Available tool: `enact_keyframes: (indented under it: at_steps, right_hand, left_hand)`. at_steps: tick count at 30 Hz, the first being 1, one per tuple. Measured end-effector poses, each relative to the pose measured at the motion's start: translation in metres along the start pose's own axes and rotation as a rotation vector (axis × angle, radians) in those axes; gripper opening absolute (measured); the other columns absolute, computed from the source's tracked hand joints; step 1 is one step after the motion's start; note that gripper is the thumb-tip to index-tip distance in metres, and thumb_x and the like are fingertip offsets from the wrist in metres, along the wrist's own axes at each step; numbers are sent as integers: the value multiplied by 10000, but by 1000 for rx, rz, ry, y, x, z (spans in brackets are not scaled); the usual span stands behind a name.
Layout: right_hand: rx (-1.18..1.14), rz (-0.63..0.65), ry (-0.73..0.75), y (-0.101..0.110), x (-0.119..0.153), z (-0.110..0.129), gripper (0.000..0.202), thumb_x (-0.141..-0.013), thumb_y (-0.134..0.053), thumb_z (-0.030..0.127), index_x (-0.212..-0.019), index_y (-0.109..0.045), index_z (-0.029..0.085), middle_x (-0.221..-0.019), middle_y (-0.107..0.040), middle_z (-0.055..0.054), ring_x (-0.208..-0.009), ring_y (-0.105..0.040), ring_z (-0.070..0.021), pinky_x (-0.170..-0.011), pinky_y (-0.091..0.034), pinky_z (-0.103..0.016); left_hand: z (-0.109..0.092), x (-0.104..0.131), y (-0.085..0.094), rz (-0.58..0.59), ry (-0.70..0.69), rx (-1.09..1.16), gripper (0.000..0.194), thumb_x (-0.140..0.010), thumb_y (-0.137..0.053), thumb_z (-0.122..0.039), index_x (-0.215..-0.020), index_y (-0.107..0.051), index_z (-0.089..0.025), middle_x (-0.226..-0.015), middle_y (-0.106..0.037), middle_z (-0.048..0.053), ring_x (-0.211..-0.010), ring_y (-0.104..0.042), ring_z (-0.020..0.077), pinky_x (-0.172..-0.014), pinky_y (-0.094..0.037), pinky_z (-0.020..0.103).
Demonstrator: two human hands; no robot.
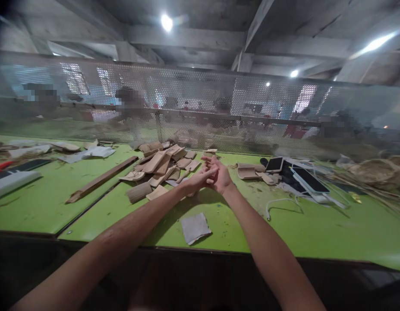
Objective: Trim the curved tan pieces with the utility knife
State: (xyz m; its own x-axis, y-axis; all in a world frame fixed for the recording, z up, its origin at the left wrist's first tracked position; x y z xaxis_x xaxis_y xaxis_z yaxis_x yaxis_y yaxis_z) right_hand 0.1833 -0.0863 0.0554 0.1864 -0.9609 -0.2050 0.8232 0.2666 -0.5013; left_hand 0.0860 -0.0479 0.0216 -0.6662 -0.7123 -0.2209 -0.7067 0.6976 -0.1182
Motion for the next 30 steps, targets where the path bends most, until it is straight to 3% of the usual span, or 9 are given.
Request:
enact_keyframes:
  at_steps: [4,9,12,16,19,24,27,30]
  right_hand:
    - [-20,59,-66,-4,3,5,387,-872,-609,505,-1073,-646,176,-771,-632,-30,-574,-524,-120,-330,-243,-158]
    - [-10,63,-40,-9,5,12,349,-891,-595,495,-1000,-669,172,-760,-631,-25,-508,-458,-83,-329,-202,-145]
    - [34,56,-9,-11,5,12,307,-859,-628,460,-963,-679,175,-735,-616,-14,-475,-411,-69,-327,-188,-144]
    - [205,-26,40,-5,2,1,295,-771,-679,443,-911,-679,184,-670,-604,18,-403,-360,-67,-293,-212,-179]
    - [444,-128,80,5,-2,-8,280,-713,-709,424,-855,-656,188,-582,-622,21,-386,-437,-100,-306,-298,-210]
    - [649,-251,177,18,-10,-15,403,-682,-714,437,-991,-656,185,-621,-703,-21,-508,-621,-160,-462,-455,-242]
    - [768,-273,236,25,-14,-19,370,-747,-660,434,-1032,-654,198,-751,-745,-46,-662,-688,-194,-583,-522,-291]
    - [997,-273,323,37,-18,-24,308,-808,-604,352,-1074,-651,202,-881,-757,-52,-821,-703,-198,-756,-534,-331]
  left_hand:
    - [4,-2,-2,14,93,185,330,-862,-681,-381,-1112,-570,-196,-834,-688,-9,-652,-664,126,-733,-535,338]
    - [-7,-6,-3,-2,-146,166,421,-764,-788,-387,-1066,-596,-166,-937,-692,53,-779,-684,157,-676,-553,255]
    - [-12,-8,0,44,-178,42,496,-731,-801,-455,-1062,-617,-135,-900,-687,68,-768,-676,156,-667,-567,250]
    - [-2,-11,10,85,-184,-250,409,-832,-663,-519,-897,-634,-116,-733,-657,47,-640,-624,137,-621,-532,255]
    - [6,-12,22,-10,-198,-684,391,-906,-555,-451,-693,-612,-129,-611,-611,46,-574,-571,137,-596,-474,256]
    - [-3,-14,49,-24,-374,-1184,233,-864,-614,-360,-803,-663,-141,-738,-672,63,-652,-578,159,-640,-420,260]
    - [-9,-17,64,-50,-376,-1309,255,-887,-603,-377,-937,-682,-141,-828,-700,70,-741,-609,178,-698,-434,267]
    - [-7,-15,71,-92,-326,-1427,292,-917,-574,-375,-1082,-661,-150,-1015,-710,91,-954,-626,218,-836,-464,298]
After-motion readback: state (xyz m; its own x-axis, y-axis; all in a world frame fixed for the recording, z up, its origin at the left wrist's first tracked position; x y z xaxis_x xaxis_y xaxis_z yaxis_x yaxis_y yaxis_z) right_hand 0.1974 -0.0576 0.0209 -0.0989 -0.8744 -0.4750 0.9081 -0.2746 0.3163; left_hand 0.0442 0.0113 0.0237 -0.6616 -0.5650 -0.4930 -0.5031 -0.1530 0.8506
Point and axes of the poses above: each hand's wrist, its own x-axis away from the middle knuckle, its own y-axis out of the back of the hand, z = x × y, the point moved 1 cm from there along -x, towards the middle knuckle
